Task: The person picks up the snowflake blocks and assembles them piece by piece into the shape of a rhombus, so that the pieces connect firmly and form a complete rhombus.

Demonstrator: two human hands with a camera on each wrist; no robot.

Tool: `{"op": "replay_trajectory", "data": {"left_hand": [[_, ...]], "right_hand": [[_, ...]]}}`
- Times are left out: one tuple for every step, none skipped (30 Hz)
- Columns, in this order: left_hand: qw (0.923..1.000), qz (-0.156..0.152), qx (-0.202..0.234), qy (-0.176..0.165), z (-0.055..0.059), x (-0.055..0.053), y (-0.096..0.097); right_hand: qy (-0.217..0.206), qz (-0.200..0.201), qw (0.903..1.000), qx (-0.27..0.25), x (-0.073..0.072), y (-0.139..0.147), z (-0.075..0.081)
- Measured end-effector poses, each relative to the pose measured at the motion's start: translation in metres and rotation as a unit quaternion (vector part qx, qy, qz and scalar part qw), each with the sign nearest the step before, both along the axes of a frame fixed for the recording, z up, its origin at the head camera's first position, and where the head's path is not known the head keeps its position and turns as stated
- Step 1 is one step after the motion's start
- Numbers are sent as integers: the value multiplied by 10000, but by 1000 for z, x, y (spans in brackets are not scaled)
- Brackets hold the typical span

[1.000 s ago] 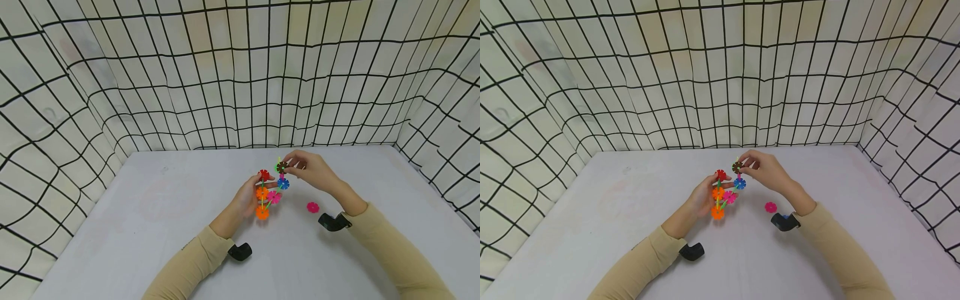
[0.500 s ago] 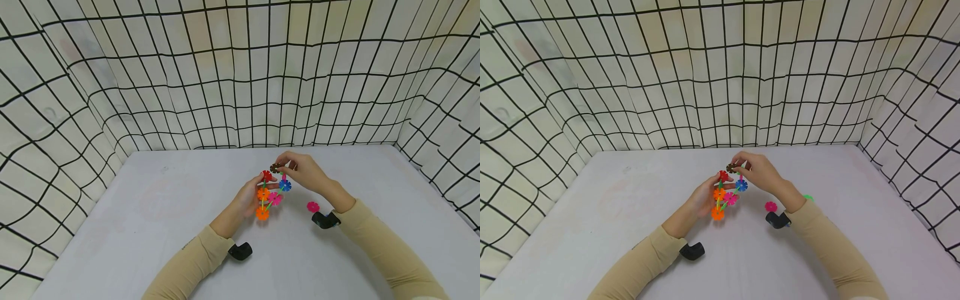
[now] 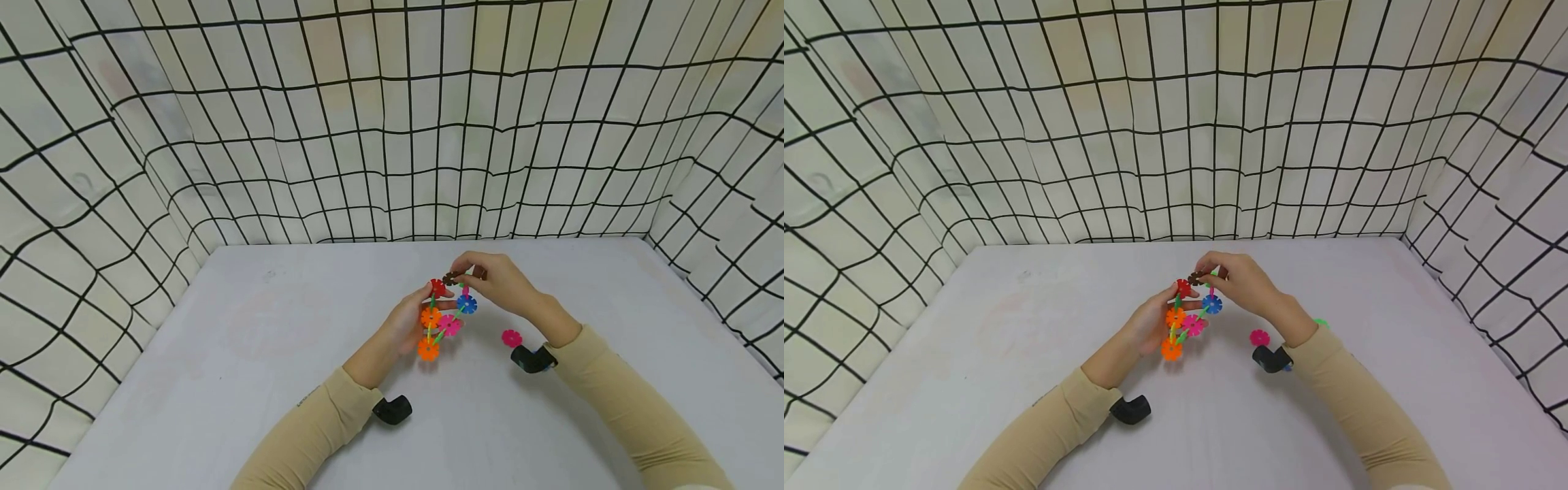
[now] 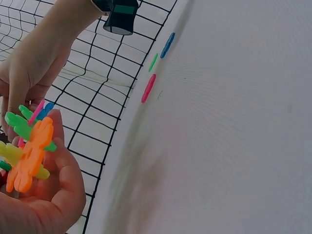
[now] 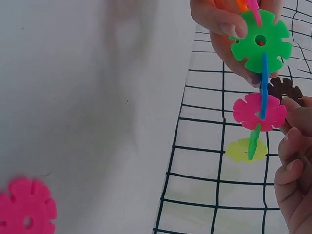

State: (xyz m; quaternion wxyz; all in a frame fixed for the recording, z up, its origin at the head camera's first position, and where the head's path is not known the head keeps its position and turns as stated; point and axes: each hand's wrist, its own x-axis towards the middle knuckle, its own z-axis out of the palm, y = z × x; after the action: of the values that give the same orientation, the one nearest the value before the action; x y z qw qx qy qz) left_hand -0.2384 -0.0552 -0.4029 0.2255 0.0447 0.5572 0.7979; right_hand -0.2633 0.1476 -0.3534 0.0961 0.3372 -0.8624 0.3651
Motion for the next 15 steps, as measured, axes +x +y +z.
{"op": "replay_trajectory", "data": {"left_hand": [[10000, -13, 14, 19, 0, 0, 0], [10000, -37, 38, 21, 0, 0, 0], [10000, -74, 38, 50, 1, 0, 0], [9999, -120, 36, 85, 1, 0, -1], [9998, -168, 60, 113, 1, 0, -1], [9997, -212, 78, 135, 0, 0, -1], [9995, -258, 77, 163, 0, 0, -1], [9994, -295, 73, 158, 0, 0, -1], [9994, -314, 47, 166, 0, 0, -1], [9994, -318, 32, 162, 1, 1, -1], [9994, -310, 6, 153, 1, 1, -1], [9994, -305, -47, 157, 1, 1, -1], [9994, -316, -76, 149, 1, 1, -1], [9994, -318, -103, 133, 2, 1, -2], [9993, -332, -106, 148, 2, 2, -2]], "right_hand": [[4, 13, 10000, 3, 0, 0, 0], [11, 32, 10000, 2, -1, 0, -1], [19, 55, 10000, -3, -1, 0, -1], [24, 84, 10000, -14, -1, 0, -1], [35, 119, 9999, -28, -1, 0, -1], [44, 155, 9999, -47, -1, 0, -1], [67, 193, 9998, -65, -1, 0, -2], [99, 226, 9997, -79, -1, 0, -2], [131, 262, 9995, -95, -1, 0, -2], [171, 299, 9993, -111, -1, 0, -2], [231, 337, 9991, -114, -1, 0, -2], [290, 377, 9988, -118, -1, 0, -1], [367, 421, 9984, -115, -1, 0, -1], [441, 459, 9979, -110, -1, 0, -1], [521, 498, 9973, -105, -1, 0, -1]]}}
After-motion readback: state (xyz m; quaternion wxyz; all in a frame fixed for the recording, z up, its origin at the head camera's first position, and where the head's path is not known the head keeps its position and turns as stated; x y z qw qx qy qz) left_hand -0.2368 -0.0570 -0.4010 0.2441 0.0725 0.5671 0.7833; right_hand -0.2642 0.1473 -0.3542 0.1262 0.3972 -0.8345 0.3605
